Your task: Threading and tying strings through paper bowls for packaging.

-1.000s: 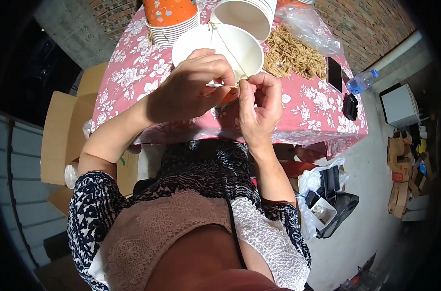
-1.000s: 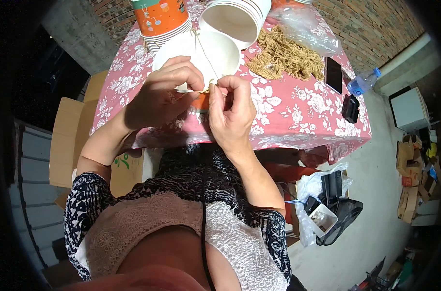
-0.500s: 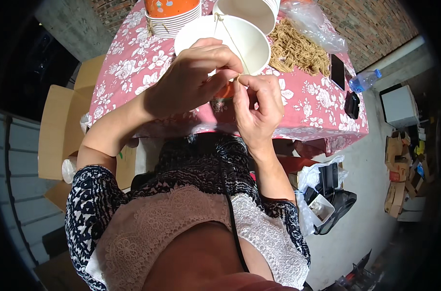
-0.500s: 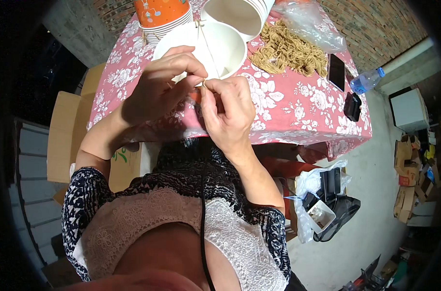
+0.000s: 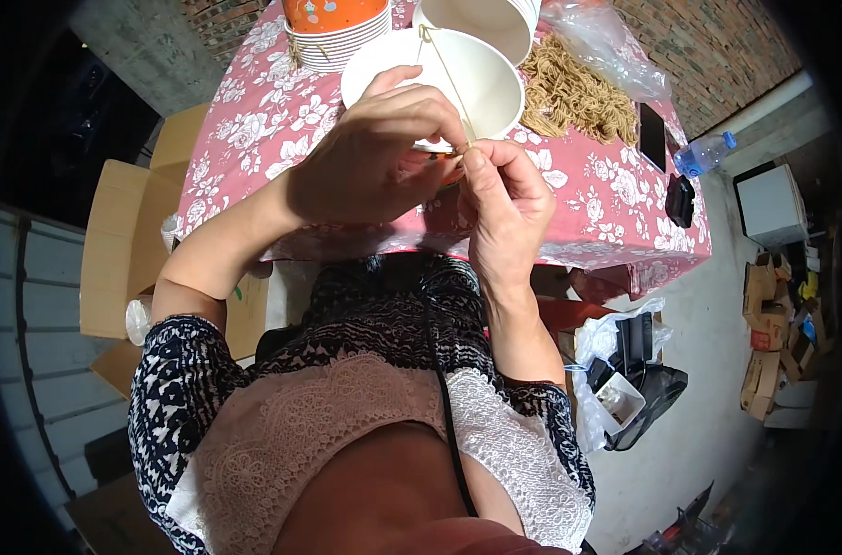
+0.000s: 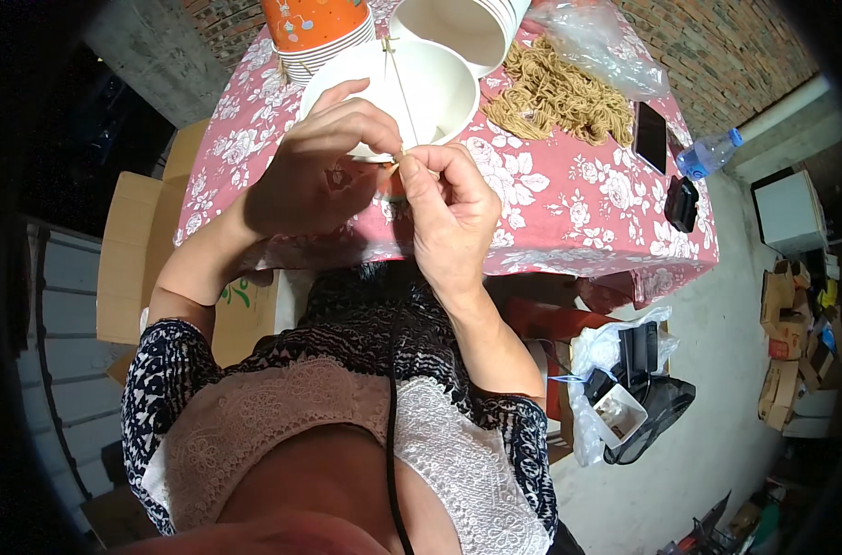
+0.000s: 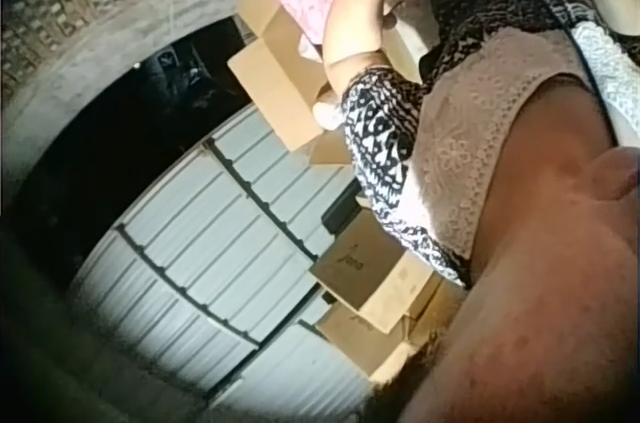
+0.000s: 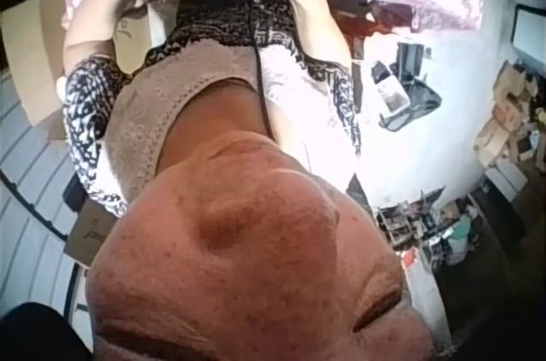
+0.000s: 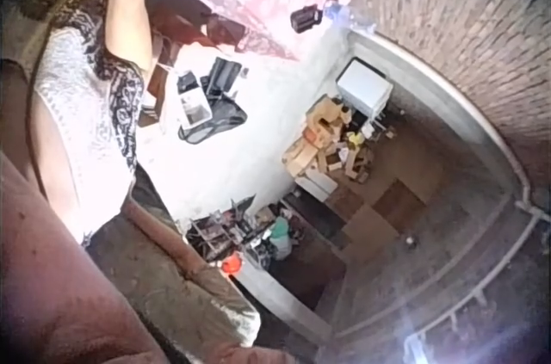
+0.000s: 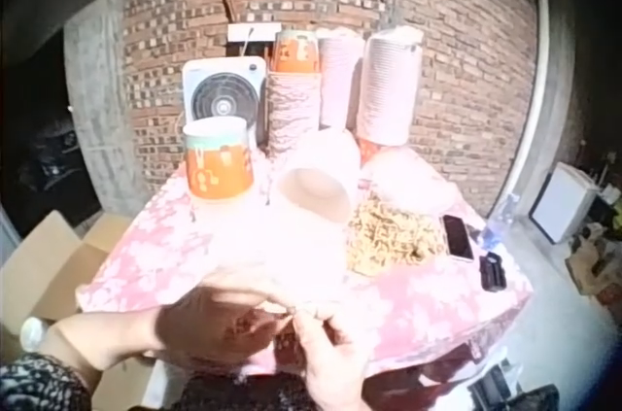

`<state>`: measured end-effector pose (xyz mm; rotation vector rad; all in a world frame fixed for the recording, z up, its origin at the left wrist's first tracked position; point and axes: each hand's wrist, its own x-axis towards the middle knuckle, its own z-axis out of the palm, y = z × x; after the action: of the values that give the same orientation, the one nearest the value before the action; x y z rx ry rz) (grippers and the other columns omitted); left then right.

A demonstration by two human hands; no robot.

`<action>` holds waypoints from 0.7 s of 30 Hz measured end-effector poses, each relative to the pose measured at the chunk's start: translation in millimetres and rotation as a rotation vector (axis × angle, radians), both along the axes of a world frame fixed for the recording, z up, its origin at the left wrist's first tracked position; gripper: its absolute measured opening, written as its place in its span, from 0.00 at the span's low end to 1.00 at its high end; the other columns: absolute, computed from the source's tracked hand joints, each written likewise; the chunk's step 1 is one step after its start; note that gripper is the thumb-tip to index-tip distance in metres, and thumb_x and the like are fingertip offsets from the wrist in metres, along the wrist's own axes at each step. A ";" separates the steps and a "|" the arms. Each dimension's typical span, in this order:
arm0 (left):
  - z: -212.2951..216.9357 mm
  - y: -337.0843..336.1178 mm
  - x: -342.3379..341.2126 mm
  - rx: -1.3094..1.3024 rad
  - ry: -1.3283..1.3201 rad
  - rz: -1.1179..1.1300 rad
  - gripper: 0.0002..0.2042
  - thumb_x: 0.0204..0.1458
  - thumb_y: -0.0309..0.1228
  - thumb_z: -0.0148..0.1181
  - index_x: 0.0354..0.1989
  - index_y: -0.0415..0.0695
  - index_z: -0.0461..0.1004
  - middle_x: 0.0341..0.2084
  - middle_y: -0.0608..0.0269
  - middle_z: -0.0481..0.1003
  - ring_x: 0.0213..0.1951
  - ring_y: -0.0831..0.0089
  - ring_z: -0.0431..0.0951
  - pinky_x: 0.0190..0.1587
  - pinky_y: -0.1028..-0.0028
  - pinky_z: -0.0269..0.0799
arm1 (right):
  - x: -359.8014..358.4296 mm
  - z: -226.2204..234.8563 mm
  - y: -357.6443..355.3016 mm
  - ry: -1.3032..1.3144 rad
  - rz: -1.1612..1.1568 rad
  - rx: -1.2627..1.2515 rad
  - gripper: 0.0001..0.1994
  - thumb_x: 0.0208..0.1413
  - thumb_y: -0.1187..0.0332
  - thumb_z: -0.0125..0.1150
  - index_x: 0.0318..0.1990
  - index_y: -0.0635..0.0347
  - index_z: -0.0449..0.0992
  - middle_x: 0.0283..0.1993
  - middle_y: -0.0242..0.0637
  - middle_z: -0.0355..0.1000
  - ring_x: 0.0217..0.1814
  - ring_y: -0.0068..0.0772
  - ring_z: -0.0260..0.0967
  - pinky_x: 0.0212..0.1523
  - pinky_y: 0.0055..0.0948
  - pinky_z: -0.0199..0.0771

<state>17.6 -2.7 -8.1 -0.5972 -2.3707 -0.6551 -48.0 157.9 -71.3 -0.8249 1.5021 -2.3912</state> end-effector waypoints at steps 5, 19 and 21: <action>-8.1 -5.4 -2.5 -0.042 0.022 0.017 0.03 0.55 0.25 0.58 0.31 0.41 0.73 0.30 0.63 0.76 0.38 0.67 0.79 0.64 0.47 0.56 | 2.7 4.5 -0.8 0.014 -0.037 0.038 0.03 0.60 0.75 0.61 0.36 0.65 0.77 0.27 0.24 0.68 0.24 0.12 0.58 0.24 0.15 0.57; -1.2 -34.4 9.3 0.031 0.034 0.308 0.06 0.49 0.24 0.61 0.34 0.39 0.72 0.31 0.60 0.73 0.38 0.61 0.74 0.49 0.67 0.67 | -10.9 -1.8 11.3 0.817 -0.380 0.237 0.04 0.52 0.81 0.62 0.32 0.64 0.73 0.30 0.41 0.66 0.29 0.40 0.67 0.29 0.33 0.68; -2.1 -44.4 13.7 0.129 0.110 0.540 0.11 0.51 0.32 0.64 0.34 0.36 0.73 0.32 0.57 0.73 0.35 0.66 0.73 0.41 0.68 0.69 | -7.3 -3.1 11.1 0.832 -0.348 0.242 0.04 0.52 0.81 0.62 0.32 0.64 0.74 0.30 0.42 0.67 0.29 0.40 0.68 0.29 0.34 0.69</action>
<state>31.2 -47.2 -10.1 0.0695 -2.2233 -0.5057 -55.4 169.0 -74.4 -1.7497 2.3284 -2.0829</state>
